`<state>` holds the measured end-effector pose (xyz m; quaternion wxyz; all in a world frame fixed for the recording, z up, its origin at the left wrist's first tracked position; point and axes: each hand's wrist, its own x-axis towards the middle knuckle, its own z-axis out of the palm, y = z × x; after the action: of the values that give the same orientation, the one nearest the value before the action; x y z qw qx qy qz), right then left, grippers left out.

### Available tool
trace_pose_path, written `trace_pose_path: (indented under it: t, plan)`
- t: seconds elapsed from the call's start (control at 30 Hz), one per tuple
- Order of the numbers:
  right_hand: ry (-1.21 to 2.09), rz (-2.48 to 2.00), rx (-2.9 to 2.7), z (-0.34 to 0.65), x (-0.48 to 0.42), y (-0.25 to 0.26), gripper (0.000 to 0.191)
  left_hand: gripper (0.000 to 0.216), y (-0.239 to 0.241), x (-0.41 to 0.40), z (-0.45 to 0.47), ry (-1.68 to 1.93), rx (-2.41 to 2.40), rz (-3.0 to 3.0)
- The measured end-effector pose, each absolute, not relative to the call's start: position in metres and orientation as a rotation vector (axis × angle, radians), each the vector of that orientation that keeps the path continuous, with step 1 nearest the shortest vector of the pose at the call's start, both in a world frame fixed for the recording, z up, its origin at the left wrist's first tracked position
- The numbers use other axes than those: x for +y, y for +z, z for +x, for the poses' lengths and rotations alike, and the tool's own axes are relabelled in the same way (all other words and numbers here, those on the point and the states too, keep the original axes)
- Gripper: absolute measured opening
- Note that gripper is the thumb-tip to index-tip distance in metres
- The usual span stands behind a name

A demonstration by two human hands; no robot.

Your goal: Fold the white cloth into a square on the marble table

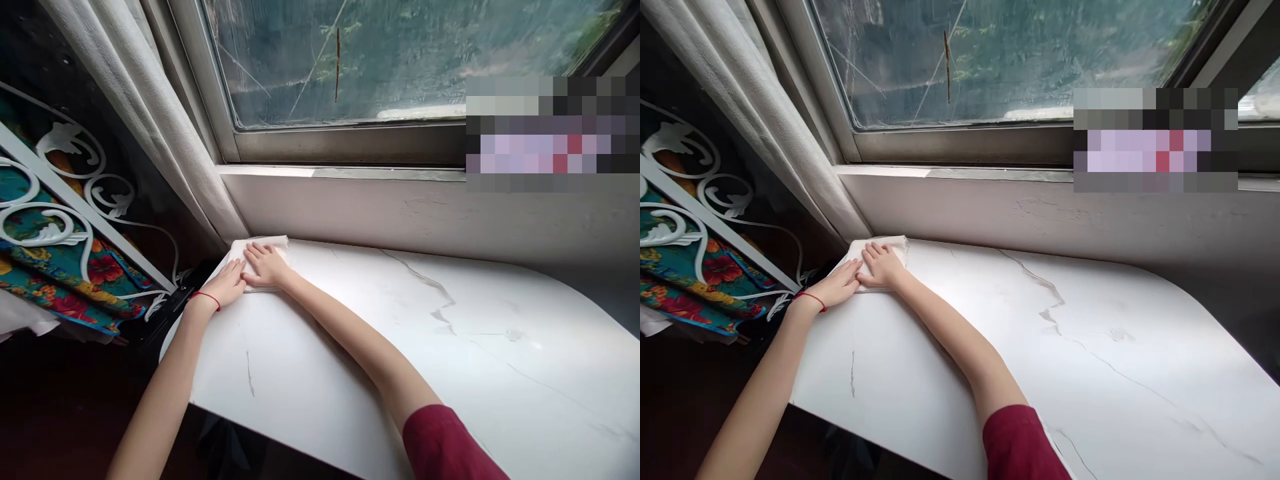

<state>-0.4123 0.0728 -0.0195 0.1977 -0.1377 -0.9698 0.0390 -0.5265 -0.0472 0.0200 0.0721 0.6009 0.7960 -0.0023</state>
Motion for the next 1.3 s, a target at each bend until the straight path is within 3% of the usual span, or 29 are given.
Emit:
trace_pose_path:
  t: [0.17, 0.53, 0.9, 1.3]
  plan:
    - [0.114, -0.171, -2.723, -0.42, 0.023, -0.017, 0.071, 0.063, 0.005, -0.112, -0.513, 0.04, 2.636, 1.697]
    - [0.151, 0.098, -2.728, -0.348, -0.066, -0.015, 0.072, 0.056, -0.054, -0.235, -0.428, 0.841, 2.841, 1.79]
    - [0.221, -0.09, -2.682, -0.255, -0.08, -0.026, 0.073, 0.064, -0.051, -0.241, -0.35, 0.745, 2.648, 2.015]
    - [0.224, -0.252, -2.657, -0.241, -0.045, -0.025, 0.067, 0.057, -0.033, -0.186, -0.341, 0.711, 2.5, 1.89]
